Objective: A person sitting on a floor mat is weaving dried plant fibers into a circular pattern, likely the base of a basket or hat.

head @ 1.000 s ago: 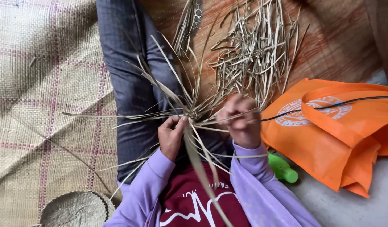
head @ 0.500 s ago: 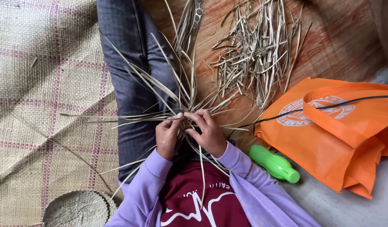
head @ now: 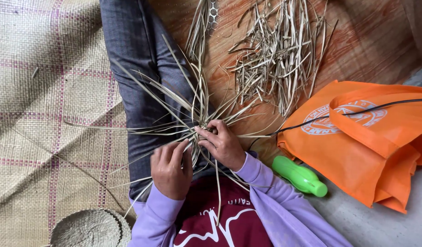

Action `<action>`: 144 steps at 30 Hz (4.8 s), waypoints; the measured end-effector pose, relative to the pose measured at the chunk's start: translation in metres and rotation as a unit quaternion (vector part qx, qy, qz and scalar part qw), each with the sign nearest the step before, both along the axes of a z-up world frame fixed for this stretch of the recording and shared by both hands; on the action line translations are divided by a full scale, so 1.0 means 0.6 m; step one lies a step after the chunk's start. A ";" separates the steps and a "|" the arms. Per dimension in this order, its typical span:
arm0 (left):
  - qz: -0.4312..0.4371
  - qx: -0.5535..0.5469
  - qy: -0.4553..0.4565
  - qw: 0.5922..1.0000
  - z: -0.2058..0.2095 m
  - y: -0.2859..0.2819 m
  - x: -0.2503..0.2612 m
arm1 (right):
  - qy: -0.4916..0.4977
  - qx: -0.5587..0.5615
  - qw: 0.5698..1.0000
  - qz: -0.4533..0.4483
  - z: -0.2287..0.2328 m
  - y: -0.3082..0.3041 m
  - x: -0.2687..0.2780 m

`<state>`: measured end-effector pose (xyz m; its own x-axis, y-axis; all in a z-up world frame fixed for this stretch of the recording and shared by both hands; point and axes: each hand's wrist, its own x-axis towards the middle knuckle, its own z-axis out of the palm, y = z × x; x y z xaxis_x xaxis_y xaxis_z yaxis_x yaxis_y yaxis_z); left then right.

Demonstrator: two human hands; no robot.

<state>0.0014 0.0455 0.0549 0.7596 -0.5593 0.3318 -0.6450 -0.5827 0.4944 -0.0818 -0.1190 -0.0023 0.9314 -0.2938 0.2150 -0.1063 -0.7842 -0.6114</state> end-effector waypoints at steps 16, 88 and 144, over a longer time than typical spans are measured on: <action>0.023 0.014 0.411 0.911 -0.087 -0.023 0.037 | -0.026 0.000 0.999 0.036 -0.017 -0.015 -0.010; -0.027 -0.151 0.485 0.861 -0.107 -0.025 0.000 | -0.033 0.112 0.992 0.057 0.028 -0.046 0.048; 0.064 -0.177 0.607 0.772 -0.128 -0.031 -0.017 | 0.112 0.293 0.947 0.069 0.036 -0.060 -0.013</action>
<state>-0.0085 0.0266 -0.0219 0.6725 -0.4907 -0.5541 0.4714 -0.2931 0.8318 -0.0897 -0.1549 0.0194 0.9724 -0.1739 -0.1553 -0.2064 -0.3325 -0.9202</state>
